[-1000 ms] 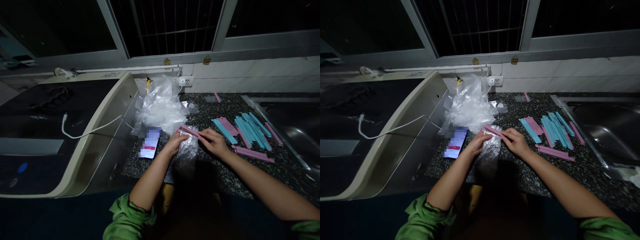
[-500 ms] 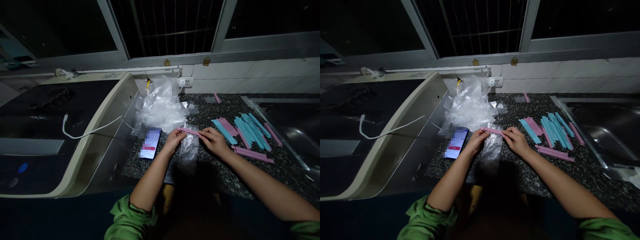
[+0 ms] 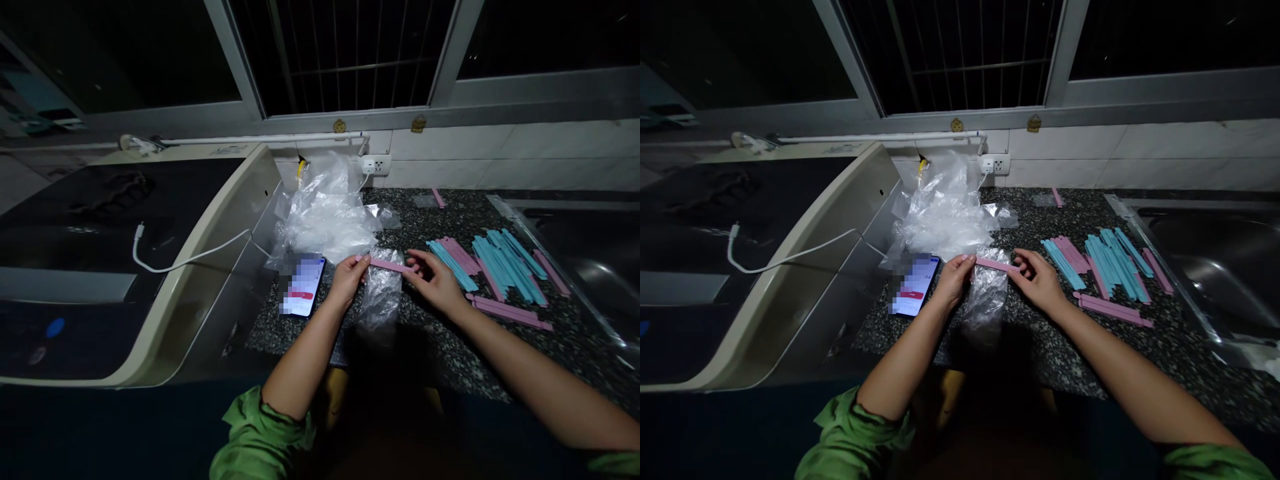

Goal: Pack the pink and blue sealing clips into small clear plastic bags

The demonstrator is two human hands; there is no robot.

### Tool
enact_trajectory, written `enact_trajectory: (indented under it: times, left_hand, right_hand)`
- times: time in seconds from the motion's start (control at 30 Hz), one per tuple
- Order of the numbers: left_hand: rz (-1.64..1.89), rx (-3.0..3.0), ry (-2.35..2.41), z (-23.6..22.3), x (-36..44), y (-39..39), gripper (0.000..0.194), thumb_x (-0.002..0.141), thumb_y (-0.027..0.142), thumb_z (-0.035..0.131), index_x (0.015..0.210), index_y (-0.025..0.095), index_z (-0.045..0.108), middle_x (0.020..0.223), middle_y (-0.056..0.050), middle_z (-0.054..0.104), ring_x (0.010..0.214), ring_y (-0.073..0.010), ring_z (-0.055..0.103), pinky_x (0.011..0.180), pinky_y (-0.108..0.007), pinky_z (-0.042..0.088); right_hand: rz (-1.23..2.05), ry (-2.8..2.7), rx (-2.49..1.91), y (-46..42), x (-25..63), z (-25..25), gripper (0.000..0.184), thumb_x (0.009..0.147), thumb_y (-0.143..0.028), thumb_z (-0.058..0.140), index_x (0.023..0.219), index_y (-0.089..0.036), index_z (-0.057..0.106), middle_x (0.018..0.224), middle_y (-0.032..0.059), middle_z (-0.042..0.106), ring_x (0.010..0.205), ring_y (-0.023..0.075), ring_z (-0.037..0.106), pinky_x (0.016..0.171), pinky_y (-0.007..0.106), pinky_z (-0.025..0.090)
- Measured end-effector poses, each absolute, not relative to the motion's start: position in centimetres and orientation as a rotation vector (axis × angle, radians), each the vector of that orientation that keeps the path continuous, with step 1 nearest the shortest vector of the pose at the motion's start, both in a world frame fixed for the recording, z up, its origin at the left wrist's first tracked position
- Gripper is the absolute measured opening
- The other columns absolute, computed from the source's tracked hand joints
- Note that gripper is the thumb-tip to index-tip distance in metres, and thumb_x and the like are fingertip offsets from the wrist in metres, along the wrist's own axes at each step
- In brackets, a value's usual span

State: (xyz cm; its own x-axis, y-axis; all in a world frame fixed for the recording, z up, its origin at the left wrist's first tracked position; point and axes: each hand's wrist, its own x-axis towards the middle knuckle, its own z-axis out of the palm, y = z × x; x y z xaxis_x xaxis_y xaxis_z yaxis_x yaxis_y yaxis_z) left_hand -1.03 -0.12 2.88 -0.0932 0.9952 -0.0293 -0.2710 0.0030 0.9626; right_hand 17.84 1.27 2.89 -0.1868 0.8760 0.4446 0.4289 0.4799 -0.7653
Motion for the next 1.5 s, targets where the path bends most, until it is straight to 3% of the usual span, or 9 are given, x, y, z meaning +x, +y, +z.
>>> enact_trajectory:
  times: [0.13, 0.23, 0.53, 1.2, 1.5]
  left_hand:
    - [1.34, 1.047, 1.064, 2.9, -0.8, -0.3, 0.041, 0.058, 0.054, 0.068, 0.058, 0.014, 0.057, 0.048, 0.006, 0.043, 0.05, -0.0068, 0.035, 0.051, -0.022, 0.025]
    - [1.316, 1.056, 1.064, 3.0, -0.7, -0.4, 0.038, 0.056, 0.05, 0.07, 0.062, 0.013, 0.061, 0.052, 0.005, 0.048, 0.053, -0.0072, 0.039, 0.054, -0.021, 0.029]
    - [1.294, 1.047, 1.099, 3.0, -0.9, -0.4, 0.034, 0.053, 0.044, 0.073, 0.066, 0.013, 0.067, 0.062, 0.002, 0.06, 0.065, -0.0114, 0.049, 0.069, -0.024, 0.037]
    - [1.367, 1.103, 1.146, 2.5, -0.7, -0.3, 0.024, 0.057, 0.038, 0.071, 0.063, 0.015, 0.069, 0.059, 0.002, 0.061, 0.062, -0.0117, 0.05, 0.065, -0.024, 0.037]
    - [1.282, 1.052, 1.031, 2.9, -0.5, -0.5, 0.039, 0.056, 0.051, 0.071, 0.068, 0.014, 0.068, 0.063, 0.001, 0.061, 0.064, -0.011, 0.049, 0.066, -0.023, 0.037]
  right_hand:
    - [1.039, -1.739, -1.188, 1.4, 17.7, 3.4, 0.045, 0.066, -0.05, 0.065, 0.095, -0.017, 0.064, 0.082, 0.0055, 0.066, 0.07, 0.017, 0.059, 0.063, 0.03, 0.048]
    - [1.142, -1.769, -1.194, 1.1, 17.6, 3.8, 0.039, 0.064, -0.053, 0.065, 0.079, -0.016, 0.066, 0.074, 0.0035, 0.067, 0.068, 0.0182, 0.059, 0.065, 0.031, 0.047]
    - [1.107, -1.743, -1.197, 1.0, 17.6, 3.8, 0.04, 0.06, -0.055, 0.066, 0.07, -0.017, 0.064, 0.066, 0.0016, 0.063, 0.062, 0.0163, 0.054, 0.061, 0.029, 0.042]
    - [1.094, -1.738, -1.194, 0.9, 17.3, 4.1, 0.032, 0.061, -0.049, 0.066, 0.063, -0.017, 0.06, 0.059, -0.0012, 0.057, 0.056, 0.0131, 0.049, 0.056, 0.026, 0.038]
    - [0.991, -1.77, -1.188, 0.9, 17.4, 4.4, 0.035, 0.063, -0.052, 0.064, 0.066, -0.017, 0.063, 0.061, -0.0002, 0.06, 0.058, 0.0148, 0.052, 0.056, 0.026, 0.041]
